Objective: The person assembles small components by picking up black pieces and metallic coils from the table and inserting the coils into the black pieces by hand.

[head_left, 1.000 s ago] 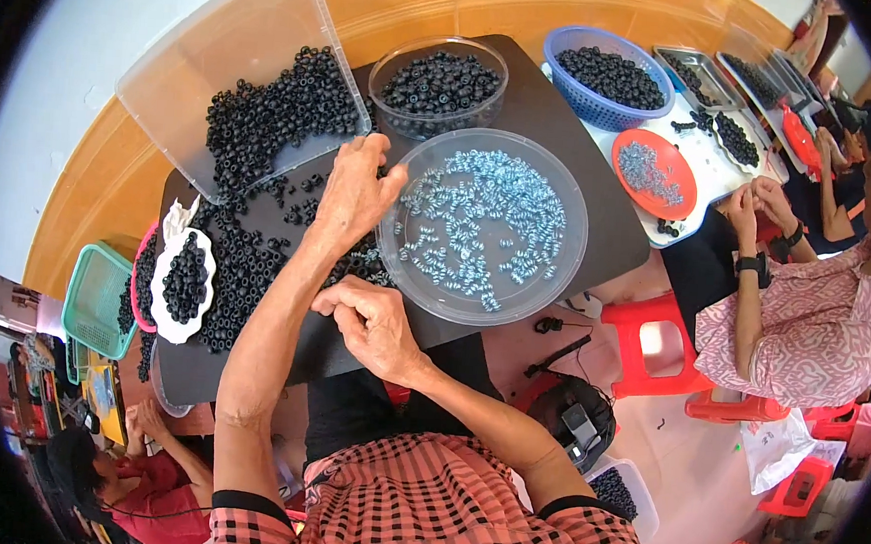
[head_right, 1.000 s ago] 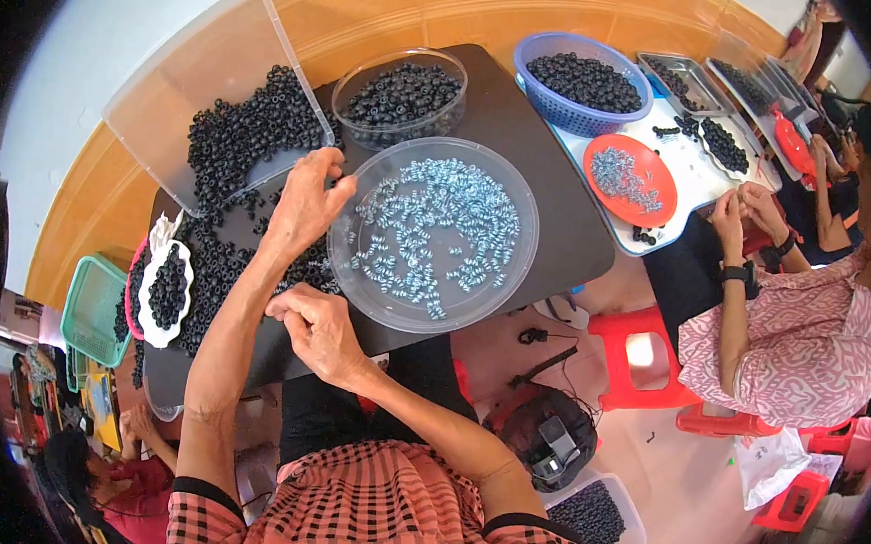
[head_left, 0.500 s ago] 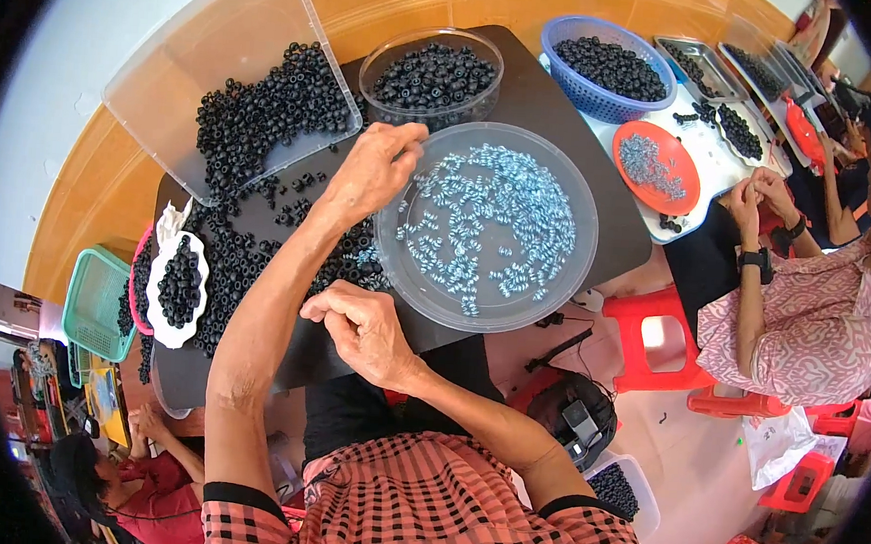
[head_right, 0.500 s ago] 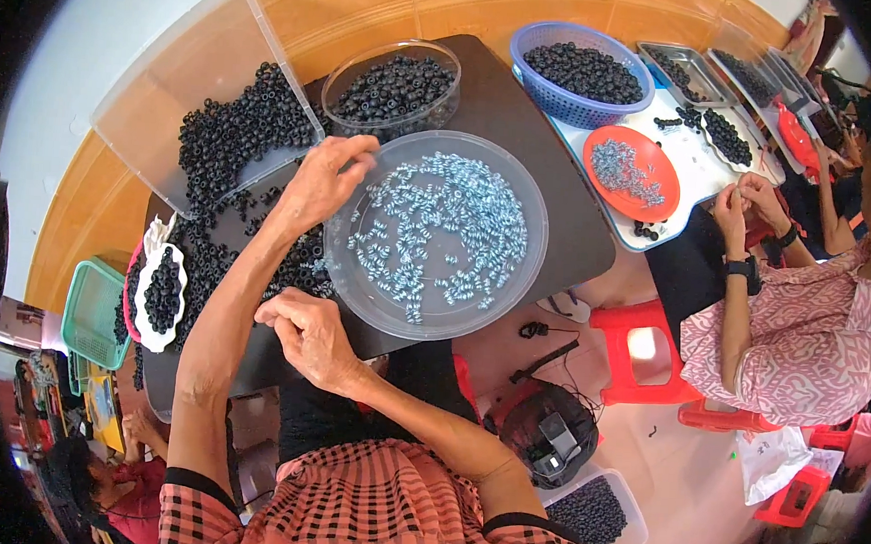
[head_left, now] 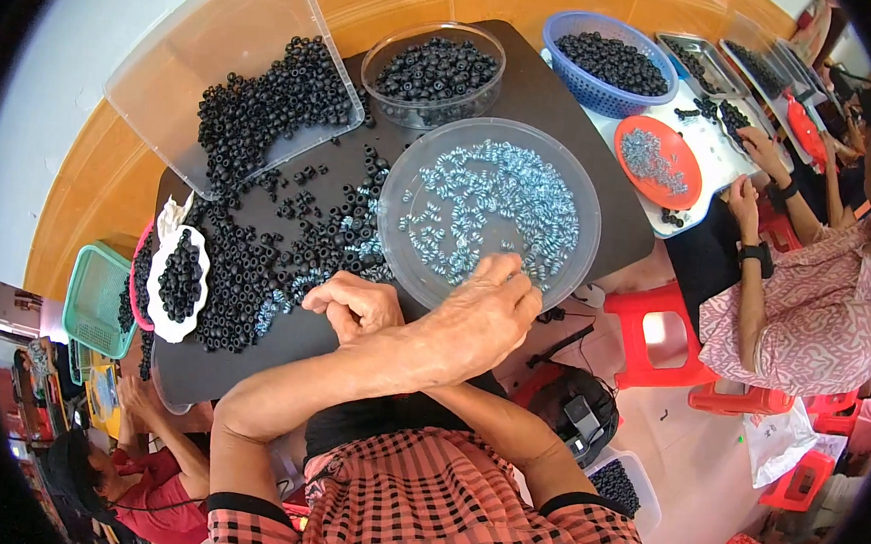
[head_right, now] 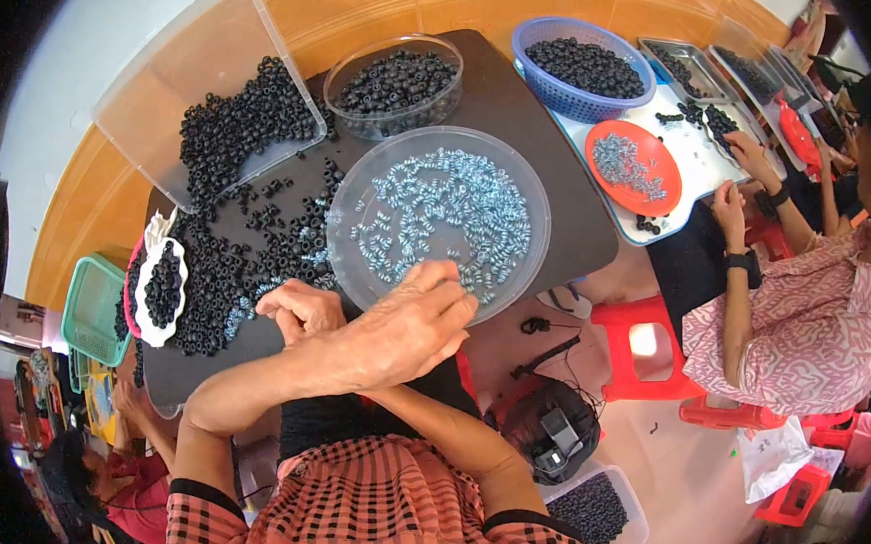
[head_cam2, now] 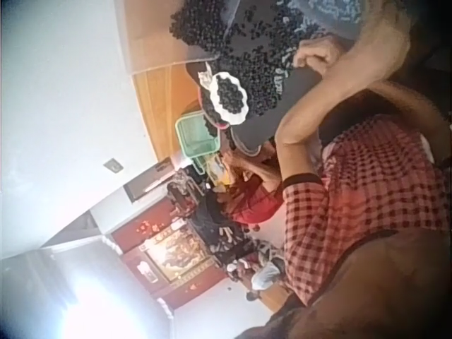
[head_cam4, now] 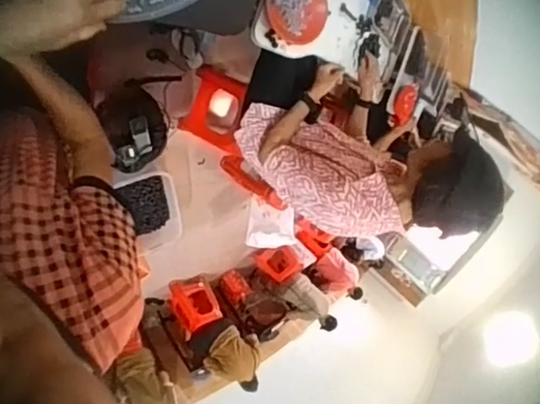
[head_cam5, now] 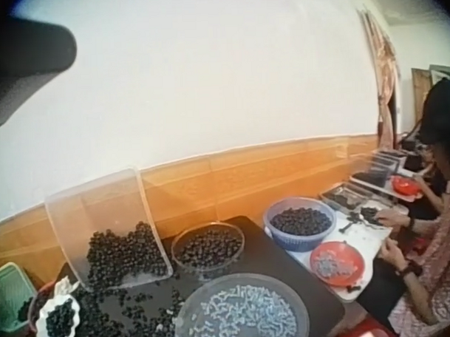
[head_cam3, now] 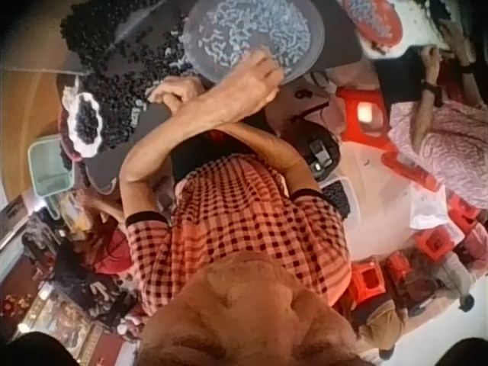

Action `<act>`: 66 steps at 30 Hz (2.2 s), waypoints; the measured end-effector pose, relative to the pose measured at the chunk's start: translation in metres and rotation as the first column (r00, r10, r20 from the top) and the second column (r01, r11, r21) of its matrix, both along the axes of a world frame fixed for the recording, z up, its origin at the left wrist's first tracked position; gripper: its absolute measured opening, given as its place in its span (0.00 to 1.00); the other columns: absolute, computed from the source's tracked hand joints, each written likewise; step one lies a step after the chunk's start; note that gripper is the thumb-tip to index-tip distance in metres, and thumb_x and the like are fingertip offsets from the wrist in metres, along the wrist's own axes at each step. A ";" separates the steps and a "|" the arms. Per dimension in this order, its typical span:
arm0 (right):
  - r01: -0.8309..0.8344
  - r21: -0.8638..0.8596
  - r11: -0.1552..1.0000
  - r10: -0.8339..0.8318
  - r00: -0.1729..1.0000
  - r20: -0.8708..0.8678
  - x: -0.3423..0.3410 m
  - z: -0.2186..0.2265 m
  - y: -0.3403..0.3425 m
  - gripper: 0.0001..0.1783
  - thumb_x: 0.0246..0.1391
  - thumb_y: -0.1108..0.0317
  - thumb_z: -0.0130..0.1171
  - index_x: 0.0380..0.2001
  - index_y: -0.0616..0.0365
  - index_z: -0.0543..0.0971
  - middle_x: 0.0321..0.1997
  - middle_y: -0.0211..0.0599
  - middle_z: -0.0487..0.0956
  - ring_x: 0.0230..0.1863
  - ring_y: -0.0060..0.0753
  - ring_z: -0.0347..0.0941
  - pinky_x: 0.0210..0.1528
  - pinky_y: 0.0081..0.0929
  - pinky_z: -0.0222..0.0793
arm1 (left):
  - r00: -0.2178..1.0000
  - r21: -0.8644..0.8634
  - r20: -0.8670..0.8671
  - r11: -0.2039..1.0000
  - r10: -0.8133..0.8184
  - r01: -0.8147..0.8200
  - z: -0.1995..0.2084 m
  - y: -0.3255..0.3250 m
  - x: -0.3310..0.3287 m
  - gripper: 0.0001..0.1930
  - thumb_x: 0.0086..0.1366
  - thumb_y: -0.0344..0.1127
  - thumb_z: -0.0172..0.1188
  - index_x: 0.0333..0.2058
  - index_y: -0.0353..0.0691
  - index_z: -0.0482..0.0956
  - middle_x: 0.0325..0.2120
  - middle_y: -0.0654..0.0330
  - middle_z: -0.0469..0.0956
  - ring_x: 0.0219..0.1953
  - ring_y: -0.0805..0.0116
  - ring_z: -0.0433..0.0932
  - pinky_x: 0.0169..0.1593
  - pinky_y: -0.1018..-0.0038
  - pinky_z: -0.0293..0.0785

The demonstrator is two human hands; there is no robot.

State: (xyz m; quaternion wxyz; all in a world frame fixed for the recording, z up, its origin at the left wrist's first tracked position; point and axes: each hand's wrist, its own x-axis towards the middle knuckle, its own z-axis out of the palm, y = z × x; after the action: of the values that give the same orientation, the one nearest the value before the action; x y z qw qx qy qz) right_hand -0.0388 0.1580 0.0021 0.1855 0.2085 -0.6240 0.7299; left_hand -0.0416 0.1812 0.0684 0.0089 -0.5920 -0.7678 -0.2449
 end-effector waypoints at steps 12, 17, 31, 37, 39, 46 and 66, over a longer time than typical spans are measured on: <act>-0.061 0.066 0.996 0.061 0.998 0.002 0.001 -0.001 0.005 0.09 0.50 0.79 0.52 0.36 0.61 0.76 0.30 0.30 0.74 0.25 0.23 0.65 0.29 0.22 0.63 | 0.977 -0.307 -0.213 0.947 0.028 -0.094 0.022 -0.033 -0.005 0.16 0.43 0.27 0.60 0.35 0.35 0.75 0.36 0.52 0.72 0.51 0.47 0.65 0.55 0.56 0.63; 0.048 0.074 0.996 -0.046 0.999 -0.024 0.000 0.000 0.002 0.10 0.48 0.84 0.50 0.32 0.62 0.78 0.27 0.34 0.76 0.25 0.24 0.71 0.28 0.22 0.67 | 0.938 -0.271 -0.287 0.923 0.195 -0.274 0.009 -0.028 0.000 0.20 0.45 0.29 0.61 0.41 0.34 0.75 0.39 0.49 0.72 0.52 0.44 0.64 0.56 0.51 0.61; -0.004 0.052 0.999 0.004 1.000 0.016 0.002 0.000 0.002 0.13 0.46 0.86 0.50 0.33 0.60 0.78 0.27 0.34 0.76 0.22 0.25 0.68 0.25 0.21 0.63 | 0.943 -0.211 -0.291 0.951 0.160 -0.226 0.005 -0.027 0.000 0.21 0.47 0.28 0.58 0.44 0.38 0.77 0.41 0.51 0.71 0.53 0.41 0.62 0.58 0.49 0.58; 0.035 0.064 0.997 -0.035 0.999 0.004 0.000 -0.001 0.000 0.11 0.44 0.84 0.51 0.31 0.61 0.78 0.23 0.31 0.73 0.20 0.20 0.64 0.26 0.21 0.63 | 0.961 -0.108 -0.197 0.970 0.195 -0.219 0.003 -0.029 0.007 0.21 0.46 0.30 0.61 0.44 0.38 0.76 0.40 0.51 0.71 0.52 0.42 0.62 0.55 0.50 0.61; 0.061 0.016 0.998 -0.061 0.998 -0.007 -0.002 -0.002 -0.003 0.10 0.44 0.84 0.51 0.29 0.62 0.78 0.21 0.31 0.72 0.20 0.20 0.64 0.26 0.21 0.64 | 0.970 -0.092 -0.173 0.978 0.171 -0.189 -0.005 -0.021 0.010 0.21 0.47 0.30 0.61 0.44 0.36 0.75 0.39 0.51 0.70 0.50 0.44 0.63 0.54 0.52 0.63; -0.067 0.067 0.995 0.060 0.994 0.096 0.004 0.008 0.006 0.09 0.46 0.82 0.52 0.31 0.62 0.77 0.23 0.31 0.72 0.23 0.21 0.65 0.29 0.21 0.65 | 0.968 -0.168 -0.170 0.962 0.185 -0.213 -0.001 -0.029 -0.002 0.21 0.49 0.28 0.56 0.45 0.38 0.75 0.34 0.53 0.73 0.49 0.47 0.65 0.56 0.55 0.61; 0.023 0.366 0.930 -0.049 0.997 0.060 0.046 0.042 0.036 0.13 0.46 0.88 0.49 0.32 0.63 0.79 0.33 0.37 0.78 0.27 0.27 0.74 0.30 0.23 0.69 | 0.551 0.490 0.803 0.275 0.226 -0.827 -0.025 -0.148 0.043 0.09 0.68 0.27 0.46 0.38 0.33 0.76 0.28 0.59 0.77 0.35 0.73 0.75 0.44 0.75 0.70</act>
State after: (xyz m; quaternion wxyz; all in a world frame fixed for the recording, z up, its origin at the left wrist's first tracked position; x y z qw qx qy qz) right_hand 0.0074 0.1942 0.0440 0.1356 0.2029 -0.7584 0.6043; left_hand 0.0014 0.0332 0.0429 0.1426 -0.0805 -0.6610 -0.7323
